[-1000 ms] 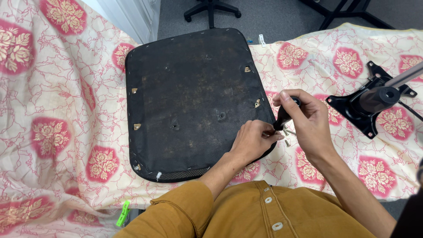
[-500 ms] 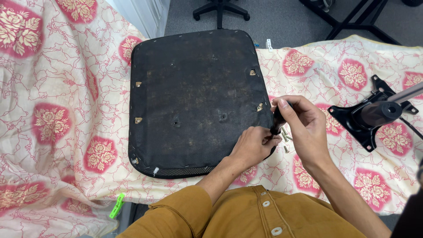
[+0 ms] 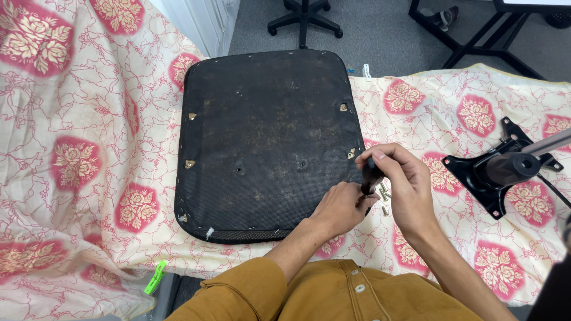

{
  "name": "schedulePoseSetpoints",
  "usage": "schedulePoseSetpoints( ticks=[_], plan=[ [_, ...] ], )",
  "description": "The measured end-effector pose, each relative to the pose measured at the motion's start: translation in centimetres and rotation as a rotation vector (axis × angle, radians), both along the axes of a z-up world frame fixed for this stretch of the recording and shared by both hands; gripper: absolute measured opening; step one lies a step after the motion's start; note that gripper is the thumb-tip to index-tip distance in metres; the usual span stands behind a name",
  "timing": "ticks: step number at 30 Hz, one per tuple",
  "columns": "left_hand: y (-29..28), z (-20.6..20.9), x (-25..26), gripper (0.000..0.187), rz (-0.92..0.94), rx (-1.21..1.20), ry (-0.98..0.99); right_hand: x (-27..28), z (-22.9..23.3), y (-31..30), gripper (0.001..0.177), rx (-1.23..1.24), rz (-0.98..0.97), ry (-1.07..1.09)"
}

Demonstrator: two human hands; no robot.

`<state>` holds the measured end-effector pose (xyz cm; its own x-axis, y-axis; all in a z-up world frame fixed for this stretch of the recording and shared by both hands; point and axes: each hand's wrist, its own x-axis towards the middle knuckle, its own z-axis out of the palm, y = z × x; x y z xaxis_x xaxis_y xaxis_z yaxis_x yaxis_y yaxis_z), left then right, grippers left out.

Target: The person uses a manual screwdriver to remove multiple screws from the underside of a black chair seat. The screws are placed on the patterned cloth surface next to the seat. The chair gas lift mechanism is visible nearby but not handled.

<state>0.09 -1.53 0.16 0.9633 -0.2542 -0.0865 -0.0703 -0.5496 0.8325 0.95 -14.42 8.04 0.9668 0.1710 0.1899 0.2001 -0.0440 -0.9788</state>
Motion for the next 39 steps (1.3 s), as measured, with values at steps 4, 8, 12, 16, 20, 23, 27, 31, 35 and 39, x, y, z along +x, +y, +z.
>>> schedulePoseSetpoints(
  ticks=[4, 8, 12, 16, 20, 23, 27, 31, 35, 39],
  plan=[
    [-0.1, 0.7, 0.0, 0.041, -0.014, 0.014, 0.082, 0.3, -0.1, -0.3, 0.024, -0.003, -0.025, 0.052],
    [0.0, 1.5, 0.1, 0.04, -0.032, 0.026, 0.1, 0.4, 0.0, -0.5, 0.021, 0.065, -0.033, 0.066],
    [0.3, 1.6, 0.1, 0.028, -0.06, 0.017, 0.042, 0.6, 0.2, -0.6, 0.026, 0.051, -0.019, 0.048],
    [0.2, 1.4, 0.3, 0.026, -0.075, 0.023, 0.018, 0.8, 0.4, -0.6, 0.031, 0.007, -0.038, 0.051],
    [0.1, 1.3, 0.3, 0.023, -0.061, 0.003, -0.02, 0.6, 0.6, -0.8, 0.031, -0.029, -0.04, 0.033],
    [0.0, 1.2, 0.3, 0.032, -0.04, 0.043, -0.002, 0.3, 0.6, -1.0, 0.027, -0.015, -0.04, 0.036],
    [-0.1, 1.1, 0.2, 0.03, -0.028, 0.006, -0.05, 0.1, 0.5, -1.0, 0.021, 0.052, -0.044, 0.049],
    [-0.1, 1.0, -0.1, 0.03, 0.0, -0.015, -0.08, -0.3, 0.6, -0.9, 0.021, 0.029, -0.051, 0.015],
    [-0.2, 1.4, -0.2, 0.031, 0.013, 0.041, -0.002, -0.6, 0.9, -0.8, 0.029, -0.034, -0.067, 0.013],
    [-0.2, 1.7, -0.1, 0.03, 0.006, 0.034, 0.028, -0.9, 1.2, -0.7, 0.037, -0.073, -0.043, -0.019]
  ],
)
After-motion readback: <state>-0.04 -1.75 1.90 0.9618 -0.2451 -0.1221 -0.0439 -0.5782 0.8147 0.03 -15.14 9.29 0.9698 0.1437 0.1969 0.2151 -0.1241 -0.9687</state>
